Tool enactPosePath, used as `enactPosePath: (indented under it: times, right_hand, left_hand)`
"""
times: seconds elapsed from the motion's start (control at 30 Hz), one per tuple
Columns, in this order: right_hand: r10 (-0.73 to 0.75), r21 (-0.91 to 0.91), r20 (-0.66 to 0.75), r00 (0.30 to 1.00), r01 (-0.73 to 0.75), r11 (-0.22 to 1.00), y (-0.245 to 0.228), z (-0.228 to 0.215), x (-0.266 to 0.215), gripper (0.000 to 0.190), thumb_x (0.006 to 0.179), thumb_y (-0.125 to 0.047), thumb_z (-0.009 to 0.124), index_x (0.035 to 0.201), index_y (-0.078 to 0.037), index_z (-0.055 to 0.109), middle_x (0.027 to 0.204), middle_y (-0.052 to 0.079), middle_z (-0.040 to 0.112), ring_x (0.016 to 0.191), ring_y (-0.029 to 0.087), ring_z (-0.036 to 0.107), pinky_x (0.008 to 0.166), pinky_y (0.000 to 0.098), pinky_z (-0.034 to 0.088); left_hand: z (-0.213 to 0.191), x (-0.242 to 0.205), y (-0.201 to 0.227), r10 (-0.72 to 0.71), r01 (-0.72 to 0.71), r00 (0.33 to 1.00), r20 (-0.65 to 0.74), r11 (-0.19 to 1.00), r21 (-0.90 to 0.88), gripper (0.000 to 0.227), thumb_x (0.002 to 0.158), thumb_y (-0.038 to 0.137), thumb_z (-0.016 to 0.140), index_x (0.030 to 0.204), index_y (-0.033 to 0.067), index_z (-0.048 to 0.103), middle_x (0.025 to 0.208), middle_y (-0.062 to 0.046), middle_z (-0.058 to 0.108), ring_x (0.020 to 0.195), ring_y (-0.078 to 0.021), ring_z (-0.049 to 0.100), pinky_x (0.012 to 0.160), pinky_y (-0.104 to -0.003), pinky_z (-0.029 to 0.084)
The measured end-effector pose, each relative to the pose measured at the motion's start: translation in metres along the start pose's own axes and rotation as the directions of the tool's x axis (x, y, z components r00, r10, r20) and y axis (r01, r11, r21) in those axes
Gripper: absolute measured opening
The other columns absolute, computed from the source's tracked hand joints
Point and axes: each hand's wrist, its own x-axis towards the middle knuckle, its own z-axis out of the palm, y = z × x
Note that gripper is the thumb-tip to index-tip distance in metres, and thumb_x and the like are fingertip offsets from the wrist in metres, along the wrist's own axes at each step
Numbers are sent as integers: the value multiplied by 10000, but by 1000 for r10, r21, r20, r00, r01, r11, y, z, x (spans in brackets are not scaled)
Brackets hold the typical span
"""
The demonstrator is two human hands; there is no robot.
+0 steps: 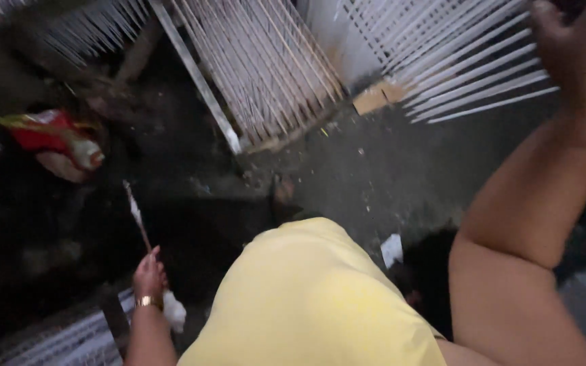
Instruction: The person repeatedly dips bundles of thin wooden sticks into a bucket of white liquid and then places them onto a drying rack. The process involves moving between the bucket and the rack to coat and arrange the sticks.
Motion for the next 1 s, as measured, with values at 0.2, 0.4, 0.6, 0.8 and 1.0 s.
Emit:
enactPosePath:
  times: [0.2, 0.4, 0.6, 0.8, 1.0]
  right_hand:
    - [-251, -657, -91, 964, 131, 743, -102, 72, 120, 270, 1168, -628, 746, 1086, -370, 756, 927, -14, 713, 944, 269, 627, 772, 406, 367]
    - [-93, -455, 28, 995, 95, 886, -164, 139, 167, 360, 1186, -535, 703, 1171, -208, 854, 1173, 232, 773, 1194, 486, 575, 987, 578, 357]
    - [140, -513, 291, 946, 30, 858, -196, 227, 178, 446, 1100, -560, 503, 1128, -236, 808, 1128, 90, 759, 1056, 328, 636, 803, 467, 495]
    - [142, -214, 180, 973, -102, 972, -195, 299, 160, 204, 929, -306, 694, 900, -146, 818, 959, 146, 747, 953, 407, 622, 946, 533, 493]
    - [205, -192, 247, 947, -160, 968, -191, 328, 148, 232, 949, -309, 671, 959, -133, 822, 995, 115, 754, 984, 343, 626, 903, 480, 483]
  left_hand:
    - [22, 31, 51, 21, 32, 958, -286, 983, 180, 310, 1089, 381, 504, 1334, 288, 668, 620, 44, 446, 421, -104, 374, 328, -290, 325]
    - [44, 49, 74, -98, 163, 940, -327, 970, 178, 308, 1094, 330, 461, 1274, 233, 692, 637, 26, 418, 440, -110, 342, 357, -296, 280]
    - [20, 70, 97, -191, 317, 918, -347, 879, 356, 360, 1068, 417, 501, 1294, 258, 732, 764, -57, 583, 486, -150, 409, 383, -325, 347]
    - [-6, 95, 123, -33, 261, 945, -325, 674, 691, 452, 1063, 435, 454, 1326, 210, 745, 1145, -183, 766, 1017, -338, 678, 883, -434, 485]
    - [8, 110, 136, -26, 209, 964, -266, 691, 692, 392, 1065, 392, 485, 1301, 240, 757, 709, -82, 610, 639, -213, 515, 631, -390, 430]
